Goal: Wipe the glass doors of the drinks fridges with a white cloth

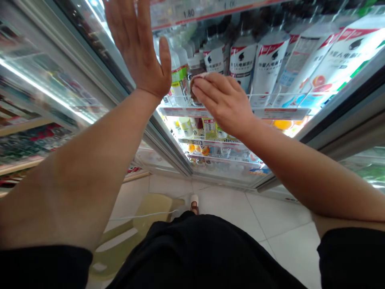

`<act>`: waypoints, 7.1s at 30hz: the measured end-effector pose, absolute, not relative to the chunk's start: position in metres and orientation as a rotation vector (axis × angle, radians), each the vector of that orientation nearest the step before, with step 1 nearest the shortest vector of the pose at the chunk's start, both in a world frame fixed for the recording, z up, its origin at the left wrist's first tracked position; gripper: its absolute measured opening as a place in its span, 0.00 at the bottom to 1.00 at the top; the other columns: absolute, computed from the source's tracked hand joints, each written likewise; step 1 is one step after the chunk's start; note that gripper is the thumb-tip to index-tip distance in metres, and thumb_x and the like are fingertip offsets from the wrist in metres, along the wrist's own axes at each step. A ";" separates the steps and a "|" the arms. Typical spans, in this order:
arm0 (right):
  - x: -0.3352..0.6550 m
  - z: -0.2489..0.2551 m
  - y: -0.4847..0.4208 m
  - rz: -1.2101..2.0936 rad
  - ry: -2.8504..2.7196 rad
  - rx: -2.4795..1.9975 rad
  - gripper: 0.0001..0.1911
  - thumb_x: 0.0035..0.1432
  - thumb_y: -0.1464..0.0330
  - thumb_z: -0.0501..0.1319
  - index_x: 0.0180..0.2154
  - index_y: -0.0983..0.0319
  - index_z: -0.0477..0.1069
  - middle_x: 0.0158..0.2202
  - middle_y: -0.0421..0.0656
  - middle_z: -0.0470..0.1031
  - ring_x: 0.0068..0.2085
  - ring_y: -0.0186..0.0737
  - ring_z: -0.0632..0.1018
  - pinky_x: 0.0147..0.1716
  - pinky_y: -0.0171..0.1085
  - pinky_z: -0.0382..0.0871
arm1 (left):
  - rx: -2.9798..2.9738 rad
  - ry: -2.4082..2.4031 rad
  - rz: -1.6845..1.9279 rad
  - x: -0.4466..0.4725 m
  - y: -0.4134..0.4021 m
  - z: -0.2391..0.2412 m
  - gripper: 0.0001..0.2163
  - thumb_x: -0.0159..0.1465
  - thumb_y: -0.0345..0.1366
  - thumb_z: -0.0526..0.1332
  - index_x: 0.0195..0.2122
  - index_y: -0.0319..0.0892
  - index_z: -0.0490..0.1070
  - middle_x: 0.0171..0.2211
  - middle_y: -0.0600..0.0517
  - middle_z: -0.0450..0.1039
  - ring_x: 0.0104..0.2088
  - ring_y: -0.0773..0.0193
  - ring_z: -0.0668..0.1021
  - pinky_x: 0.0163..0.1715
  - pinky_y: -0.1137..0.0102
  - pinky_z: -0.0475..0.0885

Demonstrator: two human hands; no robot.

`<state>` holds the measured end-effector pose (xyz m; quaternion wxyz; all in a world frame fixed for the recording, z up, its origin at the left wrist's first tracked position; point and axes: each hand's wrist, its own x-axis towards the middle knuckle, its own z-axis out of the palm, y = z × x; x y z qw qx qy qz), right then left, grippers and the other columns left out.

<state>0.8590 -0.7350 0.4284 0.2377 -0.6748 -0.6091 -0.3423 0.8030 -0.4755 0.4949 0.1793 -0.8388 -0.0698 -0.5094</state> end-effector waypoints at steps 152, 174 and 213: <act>0.824 0.650 -0.598 -1.785 -0.841 -1.781 0.26 0.71 0.64 0.44 0.67 0.53 0.57 0.72 0.35 0.55 0.74 0.38 0.51 0.75 0.46 0.46 | -2.557 0.344 -1.955 0.748 -0.432 0.480 0.30 0.70 0.38 0.56 0.72 0.58 0.49 0.73 0.55 0.41 0.73 0.53 0.40 0.72 0.44 0.34; 0.871 0.563 -0.727 -1.634 -0.624 -2.231 0.35 0.70 0.56 0.41 0.73 0.58 0.37 0.76 0.44 0.38 0.75 0.50 0.41 0.71 0.61 0.41 | -2.276 0.566 -1.942 0.745 -0.435 0.489 0.29 0.69 0.29 0.55 0.71 0.54 0.54 0.66 0.51 0.64 0.68 0.53 0.62 0.66 0.54 0.60; 0.900 0.534 -0.724 -1.724 -0.360 -1.919 0.33 0.70 0.59 0.35 0.73 0.57 0.42 0.74 0.44 0.47 0.75 0.45 0.48 0.71 0.59 0.46 | -2.553 0.595 -1.623 0.794 -0.526 0.695 0.22 0.73 0.42 0.46 0.67 0.54 0.60 0.70 0.64 0.56 0.64 0.44 0.57 0.61 0.36 0.53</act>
